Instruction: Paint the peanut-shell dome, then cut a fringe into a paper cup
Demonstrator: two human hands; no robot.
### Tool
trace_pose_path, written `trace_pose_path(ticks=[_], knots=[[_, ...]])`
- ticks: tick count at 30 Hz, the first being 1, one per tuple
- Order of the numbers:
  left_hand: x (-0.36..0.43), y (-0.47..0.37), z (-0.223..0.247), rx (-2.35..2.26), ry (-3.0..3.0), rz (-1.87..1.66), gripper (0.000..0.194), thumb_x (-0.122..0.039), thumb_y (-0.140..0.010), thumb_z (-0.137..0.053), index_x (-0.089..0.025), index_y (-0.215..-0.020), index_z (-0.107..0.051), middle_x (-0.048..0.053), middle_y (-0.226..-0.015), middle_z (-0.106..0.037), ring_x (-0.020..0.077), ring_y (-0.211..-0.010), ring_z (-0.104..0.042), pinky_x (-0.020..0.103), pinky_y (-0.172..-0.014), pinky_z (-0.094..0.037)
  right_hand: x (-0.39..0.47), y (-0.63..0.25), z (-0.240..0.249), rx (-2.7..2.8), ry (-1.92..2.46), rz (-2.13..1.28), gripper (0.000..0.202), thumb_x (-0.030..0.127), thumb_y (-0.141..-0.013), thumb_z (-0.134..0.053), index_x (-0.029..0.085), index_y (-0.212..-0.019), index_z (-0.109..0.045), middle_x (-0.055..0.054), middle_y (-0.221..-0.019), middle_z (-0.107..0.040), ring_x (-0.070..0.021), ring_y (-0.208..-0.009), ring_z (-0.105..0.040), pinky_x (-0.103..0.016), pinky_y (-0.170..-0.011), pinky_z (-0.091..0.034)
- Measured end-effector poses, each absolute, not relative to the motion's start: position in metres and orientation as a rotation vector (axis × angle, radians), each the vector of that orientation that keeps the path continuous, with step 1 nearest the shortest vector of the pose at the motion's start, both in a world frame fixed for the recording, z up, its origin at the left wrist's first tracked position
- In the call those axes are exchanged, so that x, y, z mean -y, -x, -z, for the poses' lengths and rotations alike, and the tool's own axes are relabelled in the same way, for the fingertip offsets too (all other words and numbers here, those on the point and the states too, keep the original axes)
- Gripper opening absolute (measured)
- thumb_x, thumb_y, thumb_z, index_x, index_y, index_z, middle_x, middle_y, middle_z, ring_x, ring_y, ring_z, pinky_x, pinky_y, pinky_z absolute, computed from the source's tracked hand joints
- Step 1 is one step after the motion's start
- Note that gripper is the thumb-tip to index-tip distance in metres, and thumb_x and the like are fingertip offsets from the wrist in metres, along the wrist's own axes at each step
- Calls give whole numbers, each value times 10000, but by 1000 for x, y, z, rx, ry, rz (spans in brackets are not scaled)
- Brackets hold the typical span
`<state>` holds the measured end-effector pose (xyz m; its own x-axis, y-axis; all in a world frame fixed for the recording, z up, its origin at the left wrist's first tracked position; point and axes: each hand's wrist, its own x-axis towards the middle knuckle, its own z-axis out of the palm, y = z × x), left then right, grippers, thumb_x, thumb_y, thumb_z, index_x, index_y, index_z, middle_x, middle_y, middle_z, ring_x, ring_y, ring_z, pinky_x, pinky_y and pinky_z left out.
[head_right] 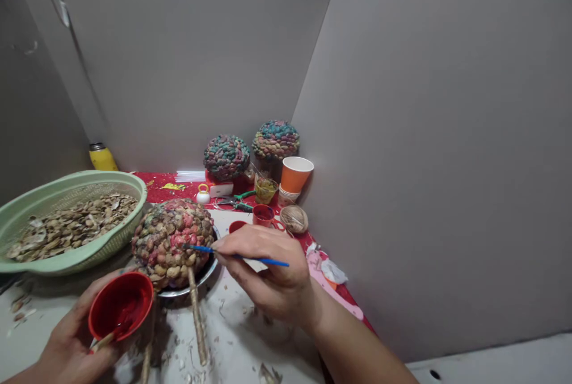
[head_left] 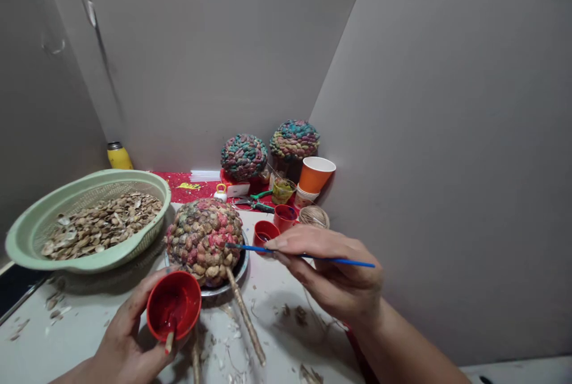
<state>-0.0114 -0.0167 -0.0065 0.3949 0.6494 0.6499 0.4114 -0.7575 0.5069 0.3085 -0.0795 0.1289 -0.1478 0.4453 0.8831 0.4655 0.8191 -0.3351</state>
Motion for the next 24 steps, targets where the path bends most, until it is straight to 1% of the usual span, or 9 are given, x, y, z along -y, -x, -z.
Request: trace_pose_path(ticks=[4,8,10,14,17,20,22,24], knots=[[17,7,-3,-905,-2443,-1341,619,-459,-874,-748,-266,-1428,-553,113,-1199,-805,292,-976,-823,350,-882,-662,77,-303,-124,1892,649,-1,316,-29,-901,-629,168,-1123,-739,-108,-940,-829,-207,-846,-799,-319,-770,-662],[16,8,-3,-896,-2468,-1326,562,-424,-912,-703,-234,-1419,-550,143,-1195,-796,292,-984,-822,337,-856,-667,80,-306,-126,1952,709,8,286,-20,-905,-624,161,-1100,-729,-96,-904,-819,-191,-802,-783,-304,-749,-647],[16,8,-1,-885,-2478,-1327,577,-401,-903,-708,-232,-1429,-544,145,-1219,-791,297,-994,-820,339,-853,-670,83,-308,-127,1944,731,16,294,-16,-898,-640,177,-1101,-726,-79,-884,-811,-185,-777,-775,-297,-731,-641],[17,7,0,-869,-2480,-1338,570,-425,-906,-708,-243,-1420,-544,125,-1226,-790,284,-982,-820,343,-888,-660,86,-309,-127,1922,727,34,323,-19,-883,-656,197,-1113,-726,-68,-891,-814,-191,-786,-785,-299,-742,-647],[18,4,-4,-875,-2473,-1344,528,-434,-938,-664,-241,-1413,-538,123,-1226,-783,266,-982,-819,327,-909,-649,83,-305,-125,1932,660,22,331,-24,-890,-636,185,-1132,-722,-84,-913,-824,-197,-815,-798,-302,-769,-654],[18,1,-10,-862,-2511,-1353,531,-437,-933,-666,-238,-1408,-537,123,-1199,-790,267,-963,-823,316,-890,-655,79,-302,-125,1989,623,24,301,-19,-912,-614,163,-1132,-712,-115,-943,-830,-205,-865,-803,-307,-788,-655],[18,1,-11,-856,-2536,-1353,549,-430,-924,-678,-241,-1417,-529,126,-1207,-790,272,-963,-824,316,-880,-659,79,-303,-127,2017,646,24,286,-14,-919,-609,159,-1124,-709,-113,-937,-830,-202,-856,-800,-305,-780,-653],[17,2,-10,-842,-2545,-1335,576,-401,-916,-685,-243,-1441,-510,128,-1240,-781,274,-990,-819,323,-902,-654,82,-306,-128,2010,686,19,283,-15,-910,-624,164,-1109,-713,-94,-912,-824,-189,-814,-790,-293,-762,-646]])
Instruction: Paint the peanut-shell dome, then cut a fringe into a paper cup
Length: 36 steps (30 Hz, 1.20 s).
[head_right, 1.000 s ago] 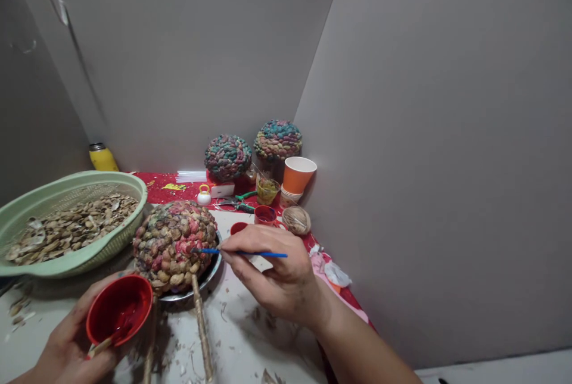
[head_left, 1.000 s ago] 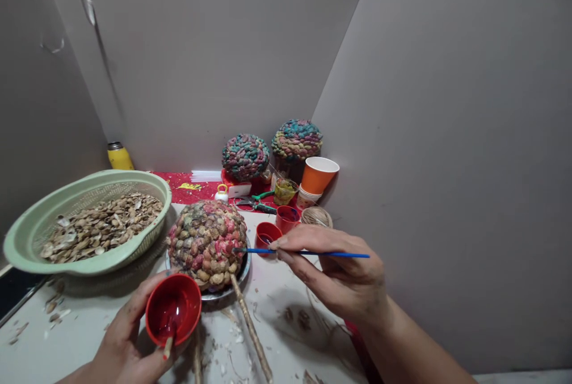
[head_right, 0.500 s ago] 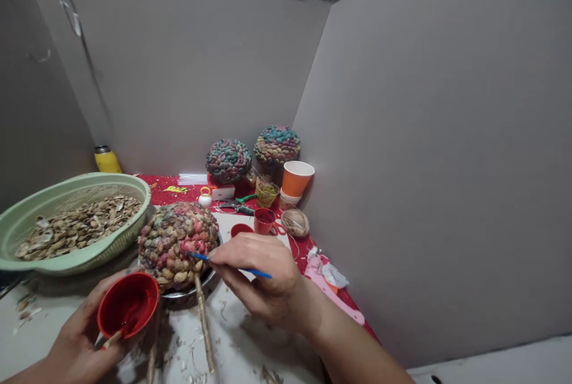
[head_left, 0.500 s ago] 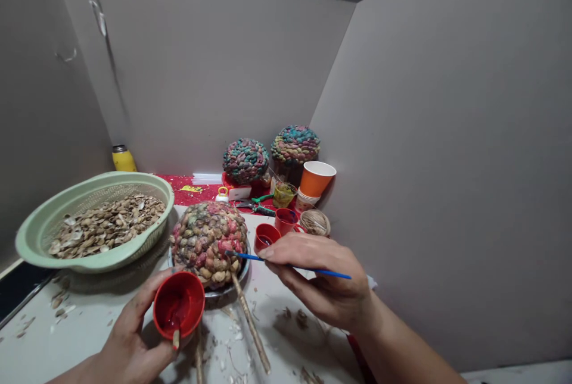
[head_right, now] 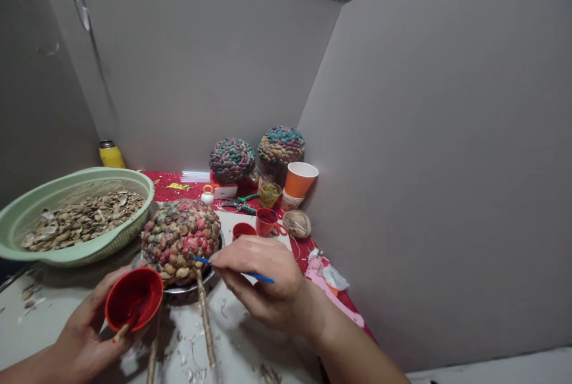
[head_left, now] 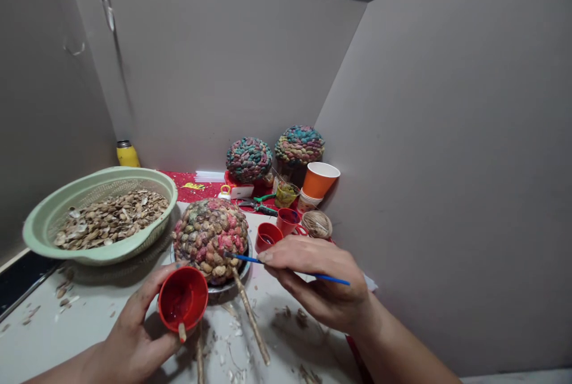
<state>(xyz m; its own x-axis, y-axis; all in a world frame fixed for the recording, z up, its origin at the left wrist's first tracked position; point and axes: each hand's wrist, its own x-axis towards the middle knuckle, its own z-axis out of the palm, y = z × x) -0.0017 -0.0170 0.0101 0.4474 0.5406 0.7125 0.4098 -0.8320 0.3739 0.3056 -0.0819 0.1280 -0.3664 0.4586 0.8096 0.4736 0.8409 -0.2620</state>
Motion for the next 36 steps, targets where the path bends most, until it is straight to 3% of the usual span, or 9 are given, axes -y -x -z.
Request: trace_pose_path(ticks=[6,18,28,36], knots=[[18,4,-2,-822,-2499,-1308,637,-384,-901,-707,-267,-1484,-477,114,-1311,-754,272,-1062,-800,336,-982,-621,86,-310,-127,1967,691,9,344,-36,-890,-641,186,-1144,-709,-78,-929,-821,-187,-846,-790,-292,-789,-644],[18,4,-4,-842,-2537,-1296,645,-400,-894,-726,-257,-1466,-465,130,-1262,-767,272,-1022,-810,325,-948,-632,83,-312,-125,1874,744,26,389,-54,-864,-677,207,-1146,-744,-76,-980,-829,-212,-903,-803,-326,-833,-658],[19,4,8,-867,-2433,-1317,662,-402,-885,-747,-277,-1486,-498,134,-1304,-760,308,-1063,-798,387,-964,-637,68,-316,-123,1695,850,-43,223,44,-883,-729,209,-1014,-803,-68,-865,-838,-205,-738,-804,-276,-672,-672],[18,7,10,-863,-2432,-1289,665,-384,-884,-744,-276,-1491,-495,128,-1318,-755,295,-1095,-790,376,-1002,-609,73,-310,-123,1736,803,41,265,10,-851,-731,211,-1013,-792,-57,-845,-829,-197,-736,-795,-280,-700,-660]])
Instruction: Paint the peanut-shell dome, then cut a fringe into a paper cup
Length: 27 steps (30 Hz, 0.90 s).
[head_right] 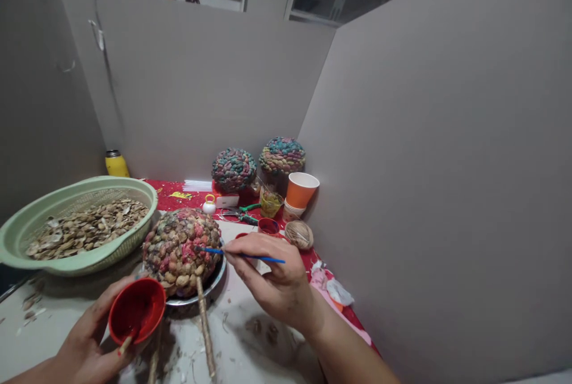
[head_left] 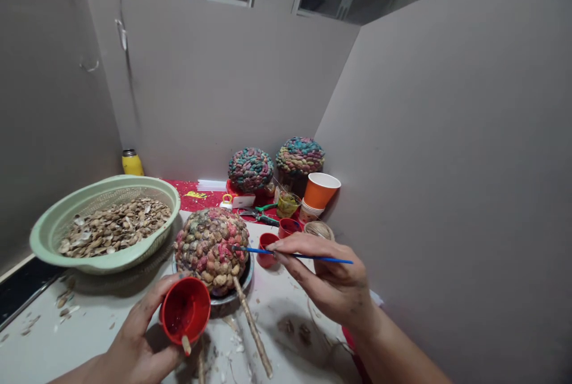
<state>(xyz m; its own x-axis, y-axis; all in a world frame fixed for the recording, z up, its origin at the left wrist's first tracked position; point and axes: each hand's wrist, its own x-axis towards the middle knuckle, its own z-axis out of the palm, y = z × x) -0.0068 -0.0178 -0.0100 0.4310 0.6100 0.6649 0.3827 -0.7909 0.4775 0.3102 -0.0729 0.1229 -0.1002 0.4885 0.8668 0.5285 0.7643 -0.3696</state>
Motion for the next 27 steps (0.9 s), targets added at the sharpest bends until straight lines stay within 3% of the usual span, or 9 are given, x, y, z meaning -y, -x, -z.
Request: trace_pose_path(ticks=[7,11,16,19,24,27], knots=[[21,3,0,-845,-2442,-1354,620,-390,-911,-713,-263,-1479,-499,142,-1277,-766,303,-1057,-800,383,-962,-637,88,-310,-128,1718,764,16,309,14,-866,-740,240,-1071,-786,-58,-890,-832,-217,-754,-791,-342,-730,-679],[23,1,-11,-739,-2435,-1437,732,-425,-897,-751,-301,-1544,-432,147,-1284,-758,330,-1066,-795,443,-937,-660,94,-302,-129,1750,687,-115,304,18,-880,-733,242,-1079,-786,-56,-857,-823,-221,-759,-785,-339,-715,-668],[26,-1,-13,-636,-2344,-1419,901,-241,-823,-819,-392,-1589,-369,112,-1343,-739,359,-1179,-746,522,-998,-641,102,-291,-129,1772,677,-220,119,144,-923,-748,228,-993,-795,-59,-739,-780,-214,-665,-737,-329,-639,-629],[26,-1,-12,-583,-2343,-1413,918,-213,-793,-846,-368,-1582,-403,108,-1340,-743,352,-1188,-743,494,-1018,-632,104,-280,-129,1820,670,-296,108,159,-958,-713,230,-1009,-776,-47,-722,-770,-189,-620,-713,-310,-623,-611],[26,-3,-17,-492,-2332,-1446,841,-252,-817,-857,-286,-1556,-457,119,-1301,-757,294,-1197,-739,389,-1057,-598,103,-263,-125,1966,668,-409,197,108,-1001,-607,194,-1155,-694,-88,-876,-788,-189,-777,-743,-296,-711,-622],[27,-5,-23,-461,-2326,-1461,829,-234,-811,-863,-277,-1543,-475,136,-1292,-761,295,-1184,-744,401,-1047,-600,102,-259,-121,2058,677,-412,226,72,-1001,-563,178,-1187,-633,-100,-920,-768,-184,-813,-722,-301,-746,-615]])
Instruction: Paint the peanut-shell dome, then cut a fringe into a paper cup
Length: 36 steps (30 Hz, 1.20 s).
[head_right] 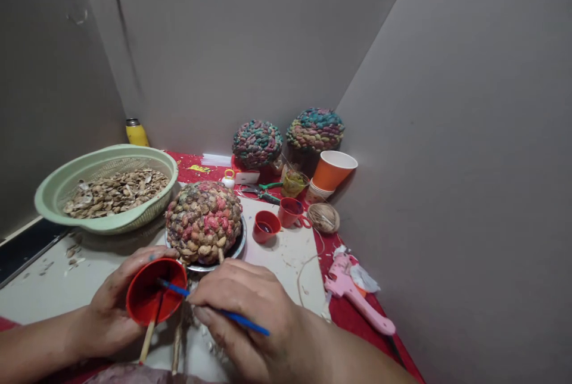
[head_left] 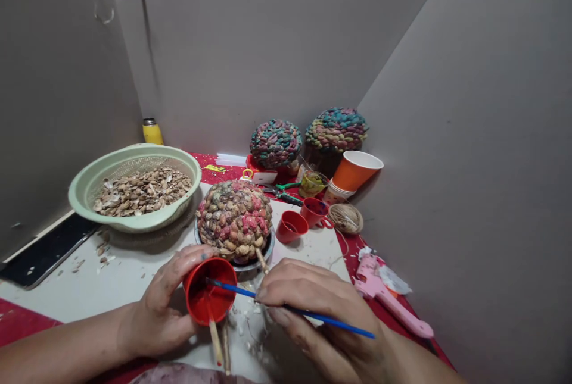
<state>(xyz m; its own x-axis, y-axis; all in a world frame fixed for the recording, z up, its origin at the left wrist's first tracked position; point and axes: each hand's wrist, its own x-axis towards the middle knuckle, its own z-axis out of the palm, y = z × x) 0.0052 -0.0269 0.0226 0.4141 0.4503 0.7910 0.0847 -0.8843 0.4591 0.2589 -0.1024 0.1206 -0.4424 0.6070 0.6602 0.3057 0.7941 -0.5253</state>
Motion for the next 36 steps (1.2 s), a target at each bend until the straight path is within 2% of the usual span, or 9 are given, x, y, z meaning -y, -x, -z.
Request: trace_pose_path(ticks=[5,11,16,23,29,33,36], knots=[[27,-6,-29,-412,-2361,-1442,883,-231,-789,-879,-298,-1558,-451,153,-1262,-776,309,-1140,-763,437,-1002,-620,108,-259,-120,2248,716,-345,200,90,-1028,-498,172,-1187,-587,-113,-970,-767,-194,-866,-709,-311,-811,-603],[29,-6,-31,-377,-2393,-1388,882,-267,-813,-869,-277,-1579,-433,172,-1280,-766,297,-1166,-753,415,-1029,-606,109,-256,-120,2324,773,-446,131,107,-1033,-499,185,-1066,-599,-76,-875,-726,-169,-806,-663,-266,-769,-568],[33,-4,-32,-430,-2408,-1357,886,-312,-845,-841,-290,-1605,-387,153,-1285,-765,284,-1156,-762,392,-1031,-604,102,-250,-113,2220,644,-456,126,112,-1043,-528,158,-1123,-615,-92,-923,-758,-155,-819,-689,-253,-781,-569],[39,-1,-31,-633,-2317,-1280,787,-302,-807,-855,-276,-1513,-509,121,-1288,-772,275,-1089,-790,336,-999,-610,104,-257,-120,2144,712,-462,157,78,-1014,-570,160,-1120,-651,-92,-941,-774,-167,-835,-722,-273,-806,-595],[39,-9,-39,-648,-2131,-1287,682,-285,-788,-881,-298,-1412,-607,74,-1267,-783,232,-1066,-796,285,-981,-602,108,-265,-131,2042,766,-425,212,58,-982,-595,183,-1129,-682,-70,-893,-783,-166,-783,-738,-256,-730,-606],[39,-11,-40,-703,-1985,-1281,635,-323,-751,-919,-263,-1334,-675,91,-1228,-796,251,-1047,-801,317,-969,-614,111,-273,-133,1891,825,-398,249,49,-941,-628,228,-1095,-707,-36,-844,-775,-179,-737,-739,-283,-708,-616],[39,-8,-36,-728,-1882,-1243,613,-379,-761,-904,-222,-1314,-693,132,-1253,-783,287,-1090,-785,357,-988,-612,114,-281,-129,1772,892,-343,305,30,-937,-641,268,-1113,-717,-6,-881,-777,-150,-733,-730,-235,-680,-607]])
